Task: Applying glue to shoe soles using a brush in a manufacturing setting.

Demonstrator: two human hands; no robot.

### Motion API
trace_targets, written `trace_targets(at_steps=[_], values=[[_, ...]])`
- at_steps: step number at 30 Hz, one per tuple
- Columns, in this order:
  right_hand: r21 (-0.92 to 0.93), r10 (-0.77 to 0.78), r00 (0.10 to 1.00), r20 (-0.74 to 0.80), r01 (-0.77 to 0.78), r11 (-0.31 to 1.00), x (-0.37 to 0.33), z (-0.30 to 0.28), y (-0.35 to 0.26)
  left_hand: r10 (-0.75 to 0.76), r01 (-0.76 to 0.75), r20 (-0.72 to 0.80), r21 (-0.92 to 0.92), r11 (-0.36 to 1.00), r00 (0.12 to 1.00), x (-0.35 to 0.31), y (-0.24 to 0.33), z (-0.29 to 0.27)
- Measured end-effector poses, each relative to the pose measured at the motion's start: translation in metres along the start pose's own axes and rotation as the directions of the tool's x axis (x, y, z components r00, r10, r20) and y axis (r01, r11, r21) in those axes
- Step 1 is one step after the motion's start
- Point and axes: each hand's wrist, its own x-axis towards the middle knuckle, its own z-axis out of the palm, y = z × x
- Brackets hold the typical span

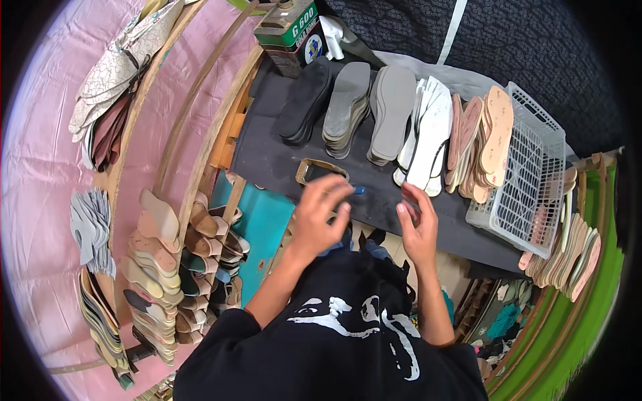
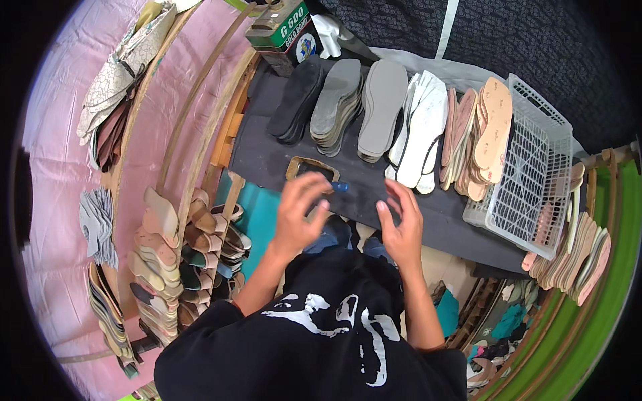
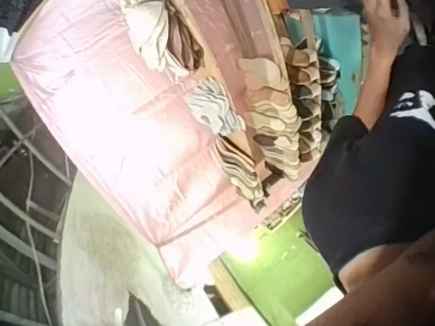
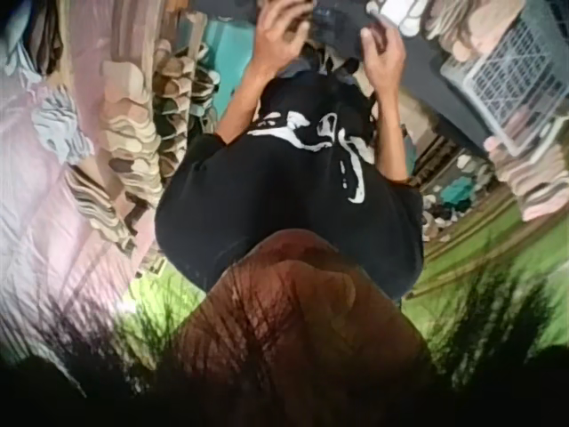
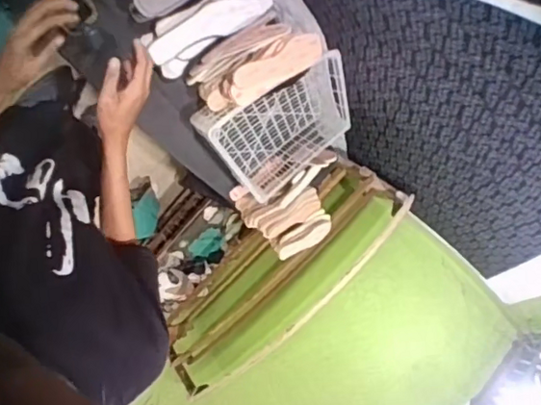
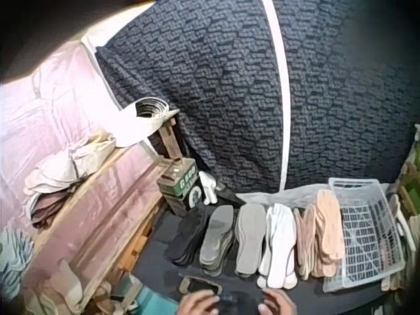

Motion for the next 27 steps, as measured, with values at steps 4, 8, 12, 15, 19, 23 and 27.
trace_targets(at_steps=[4,8,12,15,19,23,27], values=[[0.121,-0.134,0.977,0.164,0.115,0.986,0.032,0.037,-0.05,-0.317,0.32,-0.058,0.049,0.946,0.947,0.023,-0.06,-0.03],[0.447,-0.041,0.951,0.306,-0.105,0.889,0.054,0.108,-0.068,-0.397,0.395,-0.105,-0.041,0.918,0.912,0.039,-0.13,-0.042],[0.371,0.19,0.924,0.331,-0.312,0.874,0.092,0.184,-0.023,-0.438,0.43,-0.021,-0.155,0.89,0.899,0.061,-0.175,-0.039],[0.328,0.265,0.915,0.304,-0.362,0.873,0.115,0.223,0.013,-0.388,0.388,0.025,-0.12,0.914,0.921,0.066,-0.201,-0.038],[0.289,0.31,0.905,0.291,-0.392,0.873,0.125,0.244,0.015,-0.391,0.396,0.069,-0.088,0.914,0.918,0.065,-0.211,-0.04],[0.358,0.346,0.897,0.274,-0.429,0.829,0.12,0.254,0.015,-0.353,0.356,0.047,-0.078,0.931,0.934,0.069,-0.217,-0.041],[0.481,0.407,0.886,0.221,-0.462,0.745,0.119,0.256,0.022,-0.317,0.32,0.063,-0.054,0.946,0.946,0.075,-0.214,-0.046]])
